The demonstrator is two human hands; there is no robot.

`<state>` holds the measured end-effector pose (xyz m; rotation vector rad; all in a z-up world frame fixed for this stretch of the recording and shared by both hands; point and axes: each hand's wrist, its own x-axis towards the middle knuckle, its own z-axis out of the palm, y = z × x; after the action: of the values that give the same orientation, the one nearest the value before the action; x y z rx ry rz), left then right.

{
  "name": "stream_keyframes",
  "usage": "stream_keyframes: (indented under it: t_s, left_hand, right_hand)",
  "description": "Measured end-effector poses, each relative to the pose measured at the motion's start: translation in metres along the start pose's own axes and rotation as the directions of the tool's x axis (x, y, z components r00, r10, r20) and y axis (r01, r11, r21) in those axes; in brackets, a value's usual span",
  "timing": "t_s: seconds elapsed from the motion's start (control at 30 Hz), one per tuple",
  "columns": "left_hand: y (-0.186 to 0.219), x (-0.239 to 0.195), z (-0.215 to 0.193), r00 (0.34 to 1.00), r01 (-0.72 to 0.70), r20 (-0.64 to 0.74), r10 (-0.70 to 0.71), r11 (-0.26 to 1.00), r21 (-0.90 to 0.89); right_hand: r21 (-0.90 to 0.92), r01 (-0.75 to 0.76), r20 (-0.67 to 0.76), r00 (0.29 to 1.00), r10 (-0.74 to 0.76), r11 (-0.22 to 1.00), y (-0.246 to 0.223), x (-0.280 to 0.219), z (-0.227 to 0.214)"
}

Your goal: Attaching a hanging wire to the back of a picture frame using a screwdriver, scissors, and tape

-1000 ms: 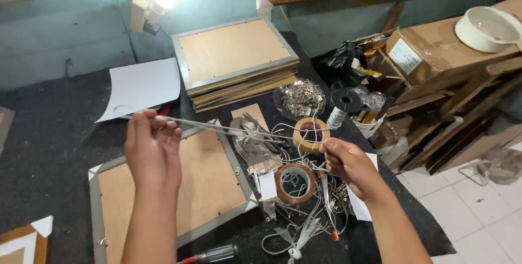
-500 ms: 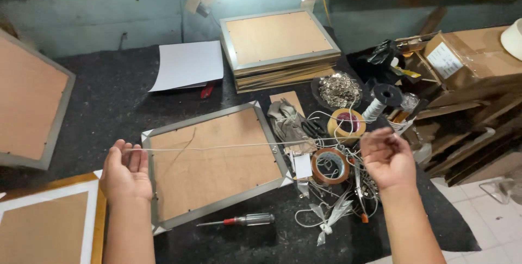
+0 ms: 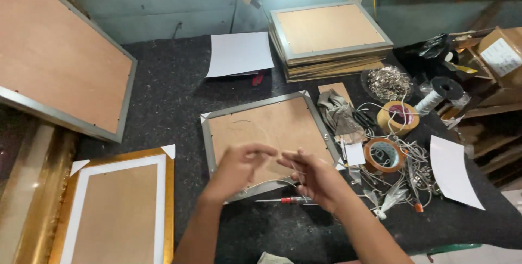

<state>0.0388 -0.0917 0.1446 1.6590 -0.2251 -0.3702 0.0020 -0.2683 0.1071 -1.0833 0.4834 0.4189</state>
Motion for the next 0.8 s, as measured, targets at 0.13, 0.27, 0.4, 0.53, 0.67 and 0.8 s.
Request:
stream_keyframes:
  t_s: [0.13, 0.27, 0.4, 0.53, 0.67, 0.8]
  left_hand:
    - [-0.007, -0.011, 0.0, 0.955, -0.11, 0.297, 0.007, 0.937, 0.332]
    - [-0.013, -0.018, -0.01, 0.925, 0.153, 0.179, -0.336, 0.758, 0.634]
    - [-0.046, -0.01, -0.018, 0.939, 0.149, 0.161, -0.305, 0.779, 0.609]
    - [-0.054, -0.001, -0.016, 0.931, 0.153, 0.178, -0.317, 0.786, 0.6]
    - [-0.073, 0.004, -0.011, 0.924, 0.141, 0.205, -0.323, 0.786, 0.601]
    - [-0.058, 0.006, -0.009, 0.975, -0.093, 0.218, -0.051, 0.795, 0.6]
  right_hand:
    - [0.238, 0.047, -0.015, 0.999, -0.044, 0.97, 0.01, 0.016, 0.021]
    - [0.241, 0.212, -0.228, 0.961, -0.157, 0.947, 0.001, 0.027, 0.016]
    - [0.22, 0.34, -0.384, 0.892, -0.239, 0.914, -0.023, 0.018, 0.018]
    - [0.176, 0.406, -0.385, 0.867, -0.317, 0.897, -0.035, 0.013, 0.015]
    - [0.094, 0.479, -0.396, 0.823, -0.408, 0.873, -0.045, 0.002, 0.024]
    - [-0.299, 0.428, -0.305, 0.804, -0.511, 0.853, -0.055, -0.018, 0.043]
